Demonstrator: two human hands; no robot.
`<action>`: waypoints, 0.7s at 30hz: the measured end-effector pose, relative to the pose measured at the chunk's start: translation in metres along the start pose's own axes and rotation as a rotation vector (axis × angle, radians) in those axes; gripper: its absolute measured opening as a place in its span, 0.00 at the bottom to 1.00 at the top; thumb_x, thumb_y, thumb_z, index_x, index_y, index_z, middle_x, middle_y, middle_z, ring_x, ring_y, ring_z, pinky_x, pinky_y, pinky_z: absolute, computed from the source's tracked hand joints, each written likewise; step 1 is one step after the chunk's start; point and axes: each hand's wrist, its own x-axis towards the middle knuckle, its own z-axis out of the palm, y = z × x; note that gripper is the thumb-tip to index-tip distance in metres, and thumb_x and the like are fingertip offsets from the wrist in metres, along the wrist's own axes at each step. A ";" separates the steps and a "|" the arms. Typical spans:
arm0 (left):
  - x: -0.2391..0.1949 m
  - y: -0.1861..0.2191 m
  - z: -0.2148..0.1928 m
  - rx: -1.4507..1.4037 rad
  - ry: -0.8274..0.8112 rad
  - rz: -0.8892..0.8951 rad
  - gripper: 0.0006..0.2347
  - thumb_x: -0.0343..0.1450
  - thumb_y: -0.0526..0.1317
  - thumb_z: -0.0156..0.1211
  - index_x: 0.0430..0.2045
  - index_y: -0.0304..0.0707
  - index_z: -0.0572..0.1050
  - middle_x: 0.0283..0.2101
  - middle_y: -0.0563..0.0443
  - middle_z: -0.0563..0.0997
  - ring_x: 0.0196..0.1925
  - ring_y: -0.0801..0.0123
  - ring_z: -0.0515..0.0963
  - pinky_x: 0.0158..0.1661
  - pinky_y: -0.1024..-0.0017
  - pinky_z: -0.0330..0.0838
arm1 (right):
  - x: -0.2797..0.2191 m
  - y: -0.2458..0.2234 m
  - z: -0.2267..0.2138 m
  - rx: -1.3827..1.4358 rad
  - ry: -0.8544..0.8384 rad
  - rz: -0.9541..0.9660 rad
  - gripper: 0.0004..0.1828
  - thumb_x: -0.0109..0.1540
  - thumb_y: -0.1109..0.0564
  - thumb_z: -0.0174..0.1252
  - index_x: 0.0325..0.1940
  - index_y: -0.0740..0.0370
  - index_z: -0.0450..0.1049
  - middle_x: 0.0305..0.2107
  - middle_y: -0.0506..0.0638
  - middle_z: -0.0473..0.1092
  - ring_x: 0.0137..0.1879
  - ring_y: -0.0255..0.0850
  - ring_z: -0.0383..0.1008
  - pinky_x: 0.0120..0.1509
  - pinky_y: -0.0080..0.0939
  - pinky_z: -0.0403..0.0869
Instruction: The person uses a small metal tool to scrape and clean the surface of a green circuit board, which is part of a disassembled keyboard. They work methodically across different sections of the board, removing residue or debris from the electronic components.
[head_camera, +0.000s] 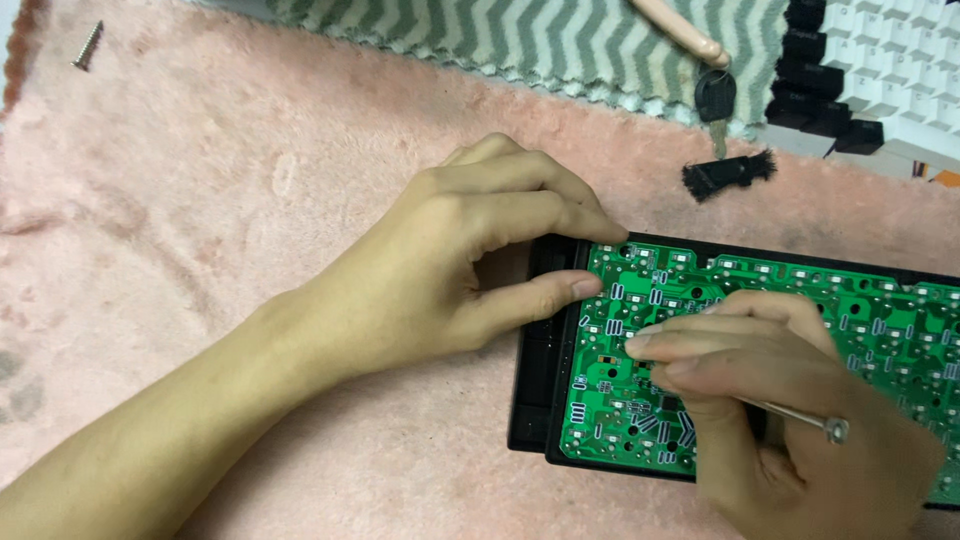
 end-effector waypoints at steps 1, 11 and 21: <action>0.000 0.000 0.000 -0.003 0.007 0.000 0.10 0.82 0.40 0.68 0.56 0.36 0.84 0.55 0.47 0.87 0.57 0.59 0.84 0.63 0.63 0.74 | -0.002 0.005 -0.002 -0.005 -0.052 -0.022 0.07 0.75 0.60 0.55 0.55 0.50 0.76 0.49 0.44 0.87 0.56 0.38 0.94 0.75 0.53 0.83; -0.003 -0.006 0.004 0.002 0.034 0.024 0.11 0.82 0.41 0.68 0.56 0.37 0.84 0.55 0.48 0.87 0.57 0.59 0.84 0.63 0.63 0.74 | 0.003 0.001 0.003 -0.021 -0.018 -0.065 0.07 0.75 0.63 0.57 0.52 0.52 0.76 0.47 0.45 0.87 0.53 0.38 0.93 0.75 0.52 0.82; 0.001 -0.003 0.002 -0.003 0.026 0.010 0.12 0.80 0.42 0.71 0.55 0.37 0.85 0.55 0.48 0.88 0.58 0.60 0.86 0.62 0.63 0.77 | 0.015 -0.012 0.011 0.244 0.194 -0.025 0.07 0.70 0.73 0.63 0.42 0.65 0.75 0.34 0.58 0.85 0.46 0.50 0.95 0.60 0.47 0.88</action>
